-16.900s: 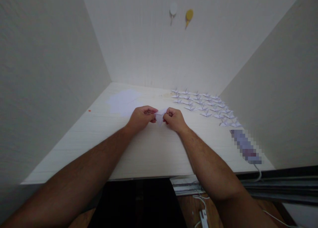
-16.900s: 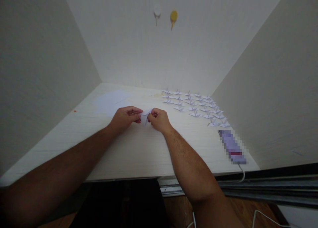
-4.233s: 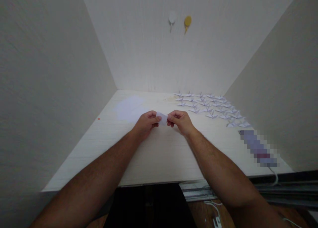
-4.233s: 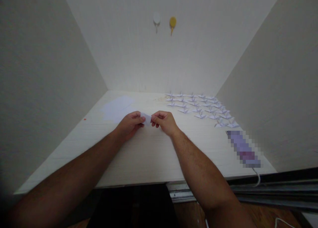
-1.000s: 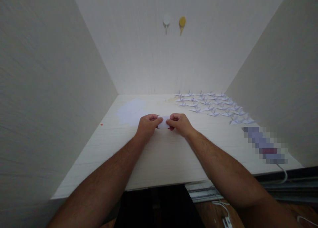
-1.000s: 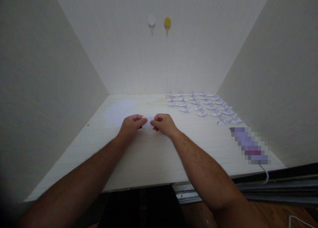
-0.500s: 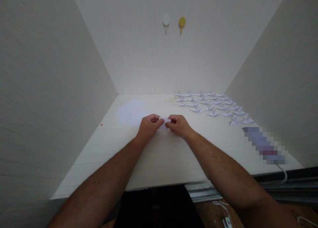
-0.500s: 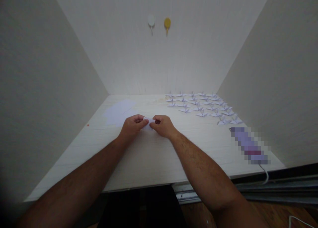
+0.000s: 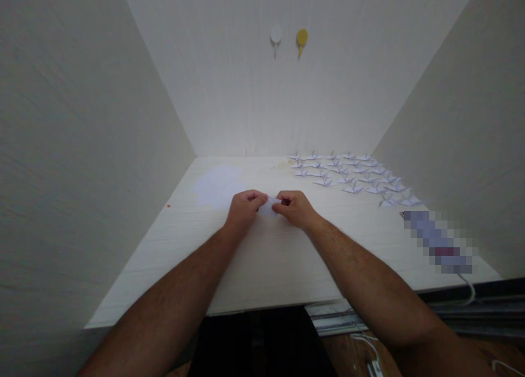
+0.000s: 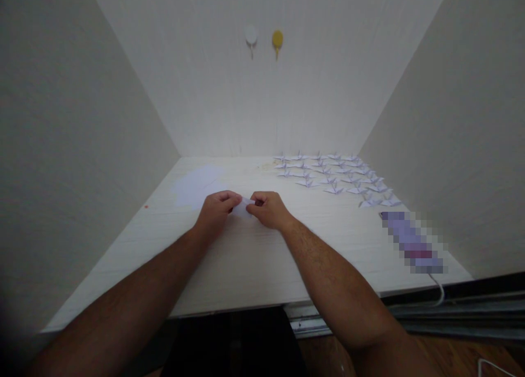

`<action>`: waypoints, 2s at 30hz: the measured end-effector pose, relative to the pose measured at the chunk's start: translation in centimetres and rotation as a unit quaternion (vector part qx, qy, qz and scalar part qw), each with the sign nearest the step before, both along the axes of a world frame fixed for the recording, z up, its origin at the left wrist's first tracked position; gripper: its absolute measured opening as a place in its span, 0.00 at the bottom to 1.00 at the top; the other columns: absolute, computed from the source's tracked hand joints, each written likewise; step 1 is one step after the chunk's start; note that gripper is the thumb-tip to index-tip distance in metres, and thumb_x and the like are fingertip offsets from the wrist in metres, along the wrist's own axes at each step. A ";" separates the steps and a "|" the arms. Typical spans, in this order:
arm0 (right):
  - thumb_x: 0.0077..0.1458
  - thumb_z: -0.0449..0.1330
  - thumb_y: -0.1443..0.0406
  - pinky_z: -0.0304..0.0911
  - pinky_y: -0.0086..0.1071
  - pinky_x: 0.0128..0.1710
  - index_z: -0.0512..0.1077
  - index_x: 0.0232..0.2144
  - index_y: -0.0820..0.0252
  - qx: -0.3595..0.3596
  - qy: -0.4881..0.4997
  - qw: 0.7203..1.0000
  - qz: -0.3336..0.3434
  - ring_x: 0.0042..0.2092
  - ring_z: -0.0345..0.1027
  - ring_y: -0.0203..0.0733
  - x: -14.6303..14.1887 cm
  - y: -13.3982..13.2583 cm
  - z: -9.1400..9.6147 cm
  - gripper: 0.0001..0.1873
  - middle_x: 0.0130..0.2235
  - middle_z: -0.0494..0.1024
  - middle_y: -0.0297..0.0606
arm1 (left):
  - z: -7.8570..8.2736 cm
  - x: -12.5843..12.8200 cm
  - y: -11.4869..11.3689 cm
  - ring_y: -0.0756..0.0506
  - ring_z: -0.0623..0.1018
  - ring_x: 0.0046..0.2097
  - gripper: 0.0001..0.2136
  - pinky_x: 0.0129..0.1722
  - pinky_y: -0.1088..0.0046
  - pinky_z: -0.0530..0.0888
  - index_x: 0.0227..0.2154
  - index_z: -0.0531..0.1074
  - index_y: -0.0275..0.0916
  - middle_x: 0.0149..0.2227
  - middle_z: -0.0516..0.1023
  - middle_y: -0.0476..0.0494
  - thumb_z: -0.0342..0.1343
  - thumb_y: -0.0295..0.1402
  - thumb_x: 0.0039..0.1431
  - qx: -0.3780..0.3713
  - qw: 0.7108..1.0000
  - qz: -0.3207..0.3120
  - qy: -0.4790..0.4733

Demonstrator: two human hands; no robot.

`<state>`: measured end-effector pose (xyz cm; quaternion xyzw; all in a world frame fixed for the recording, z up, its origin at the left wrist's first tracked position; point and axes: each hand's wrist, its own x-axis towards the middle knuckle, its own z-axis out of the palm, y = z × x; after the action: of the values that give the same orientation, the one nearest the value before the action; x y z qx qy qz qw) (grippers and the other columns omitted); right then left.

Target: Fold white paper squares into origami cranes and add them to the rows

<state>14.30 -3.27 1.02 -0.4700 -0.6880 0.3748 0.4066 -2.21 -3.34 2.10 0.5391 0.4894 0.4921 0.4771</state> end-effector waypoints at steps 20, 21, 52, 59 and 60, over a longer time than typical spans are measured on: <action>0.50 0.59 0.58 0.46 0.25 0.21 0.70 0.20 0.63 0.002 -0.025 0.999 0.037 0.22 0.54 0.29 0.1 -0.3 0.6 0.14 0.18 0.66 0.29 | 0.1 0.2 0.0 0.52 0.68 0.23 0.09 0.25 0.76 0.62 0.20 0.73 0.36 0.20 0.72 0.51 0.63 0.36 0.40 0.007 1.000 -0.019 0.016; 0.50 0.60 0.58 0.47 0.25 0.21 0.70 0.20 0.63 0.000 -0.036 0.999 0.029 0.22 0.54 0.29 0.0 -0.3 0.6 0.14 0.18 0.67 0.29 | 0.1 0.2 0.1 0.52 0.67 0.22 0.09 0.24 0.76 0.62 0.20 0.73 0.36 0.19 0.72 0.51 0.63 0.36 0.40 0.006 1.000 -0.016 0.023; 0.46 0.62 0.60 0.50 0.24 0.19 0.70 0.22 0.63 -0.046 0.045 0.998 -0.028 0.19 0.57 0.28 0.6 0.2 0.5 0.11 0.18 0.69 0.30 | -0.4 -0.4 0.3 0.52 0.71 0.23 0.13 0.24 0.77 0.64 0.33 0.76 0.37 0.24 0.76 0.50 0.63 0.31 0.41 -0.027 0.994 -0.098 0.033; 0.44 0.64 0.61 0.54 0.22 0.18 0.69 0.37 0.60 -0.051 0.165 0.983 0.055 0.21 0.65 0.31 0.8 0.3 0.3 0.17 0.22 0.73 0.27 | -0.5 -0.7 0.6 0.55 0.64 0.18 0.07 0.17 0.78 0.56 0.24 0.72 0.36 0.17 0.69 0.53 0.63 0.31 0.39 -0.077 0.992 -0.094 -0.036; 0.43 0.65 0.62 0.56 0.22 0.19 0.69 0.39 0.59 -0.050 0.180 0.979 0.077 0.23 0.68 0.32 0.9 0.4 0.3 0.19 0.25 0.75 0.28 | -0.5 -0.8 0.7 0.55 0.64 0.18 0.08 0.17 0.78 0.56 0.24 0.72 0.35 0.18 0.69 0.52 0.63 0.31 0.38 -0.084 0.990 -0.093 -0.061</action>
<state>15.20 -2.88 1.35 -0.3600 -0.6181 0.5173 0.4699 -3.00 -2.62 1.64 0.5093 0.4471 0.4344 0.5933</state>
